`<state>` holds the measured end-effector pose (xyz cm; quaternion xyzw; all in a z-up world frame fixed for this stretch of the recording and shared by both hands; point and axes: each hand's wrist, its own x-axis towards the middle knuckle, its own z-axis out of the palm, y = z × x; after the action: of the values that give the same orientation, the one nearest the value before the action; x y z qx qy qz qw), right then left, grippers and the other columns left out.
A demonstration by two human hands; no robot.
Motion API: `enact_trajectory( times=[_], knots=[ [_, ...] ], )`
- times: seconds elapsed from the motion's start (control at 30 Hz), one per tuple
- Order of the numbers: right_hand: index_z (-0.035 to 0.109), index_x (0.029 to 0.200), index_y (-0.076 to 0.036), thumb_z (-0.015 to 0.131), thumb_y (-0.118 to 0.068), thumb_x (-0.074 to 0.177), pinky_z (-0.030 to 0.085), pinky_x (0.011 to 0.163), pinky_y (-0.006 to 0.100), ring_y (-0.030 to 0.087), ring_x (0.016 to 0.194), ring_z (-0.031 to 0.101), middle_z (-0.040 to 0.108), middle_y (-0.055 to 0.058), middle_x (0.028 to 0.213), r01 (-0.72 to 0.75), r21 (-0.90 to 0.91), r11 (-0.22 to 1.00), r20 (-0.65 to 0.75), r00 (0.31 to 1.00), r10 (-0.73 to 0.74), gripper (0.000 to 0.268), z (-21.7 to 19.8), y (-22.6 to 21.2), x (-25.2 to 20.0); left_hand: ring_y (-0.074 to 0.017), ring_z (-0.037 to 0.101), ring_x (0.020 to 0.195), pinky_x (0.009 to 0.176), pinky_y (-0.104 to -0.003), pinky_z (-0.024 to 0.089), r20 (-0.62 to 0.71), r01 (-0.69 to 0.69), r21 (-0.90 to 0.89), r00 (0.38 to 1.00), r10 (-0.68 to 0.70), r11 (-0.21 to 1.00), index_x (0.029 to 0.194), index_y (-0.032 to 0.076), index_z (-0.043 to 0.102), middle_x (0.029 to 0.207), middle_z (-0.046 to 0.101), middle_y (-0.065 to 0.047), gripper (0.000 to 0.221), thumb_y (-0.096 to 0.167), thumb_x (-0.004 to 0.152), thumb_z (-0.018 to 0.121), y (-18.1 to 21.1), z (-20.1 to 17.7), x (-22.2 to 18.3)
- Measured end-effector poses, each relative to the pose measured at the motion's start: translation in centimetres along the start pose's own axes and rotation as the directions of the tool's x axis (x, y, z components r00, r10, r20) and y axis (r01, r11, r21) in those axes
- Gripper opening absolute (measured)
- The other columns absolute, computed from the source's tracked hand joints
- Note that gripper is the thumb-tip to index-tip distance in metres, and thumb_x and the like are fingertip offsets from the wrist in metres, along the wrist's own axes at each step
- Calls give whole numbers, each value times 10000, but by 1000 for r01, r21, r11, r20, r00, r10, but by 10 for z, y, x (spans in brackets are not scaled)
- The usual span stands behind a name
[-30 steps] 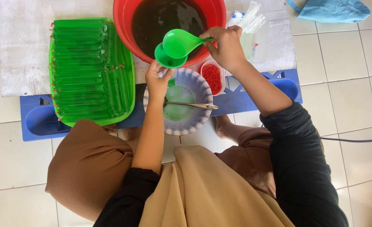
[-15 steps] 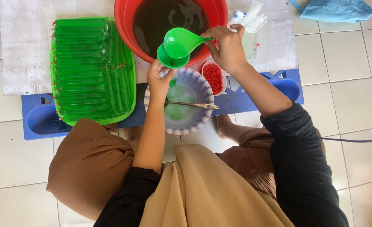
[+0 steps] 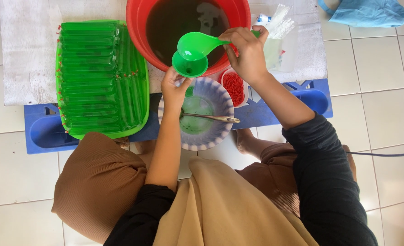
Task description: Filling green plastic pouches with liquid using a funnel and ladle, then tying them closed.
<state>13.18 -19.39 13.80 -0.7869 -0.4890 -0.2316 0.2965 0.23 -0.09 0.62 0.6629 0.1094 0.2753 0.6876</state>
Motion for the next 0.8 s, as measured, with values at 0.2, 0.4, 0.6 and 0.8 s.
enact_trajectory(
  times=[0.2,0.4,0.6,0.8],
  knots=[
    [709,1121,-103,698,94,920,227,1019,428,238,1072,709,747,41,1147,-63,25,998,-62,996,64,282,11,10,5,-181,687,1101,956,-328,582,1,35,2,999,-35,999,1293,126,644,1184,742,-44,427,58,900,794,3,-2,3],
    [733,1089,-169,731,-2,887,300,862,404,169,883,747,769,1,1035,-318,-55,946,-88,946,313,262,65,83,-11,-154,677,1023,904,-305,587,-29,120,-37,992,-121,992,1276,111,647,1144,739,-39,439,116,871,818,11,-2,7],
    [788,963,-191,625,53,740,307,904,507,252,711,668,708,-3,818,-291,-452,843,85,927,366,368,135,135,-39,-171,677,1153,928,-319,602,-36,154,-30,987,-155,988,1272,112,654,1178,744,-43,429,135,874,811,21,-4,12],
    [696,803,-173,669,29,639,364,824,528,280,623,634,666,24,741,-160,-637,754,205,908,366,262,186,141,-39,-188,675,1178,944,-323,596,-35,161,-16,986,-161,987,1269,99,650,1199,738,-58,450,163,859,823,15,-7,19]
  ],
)
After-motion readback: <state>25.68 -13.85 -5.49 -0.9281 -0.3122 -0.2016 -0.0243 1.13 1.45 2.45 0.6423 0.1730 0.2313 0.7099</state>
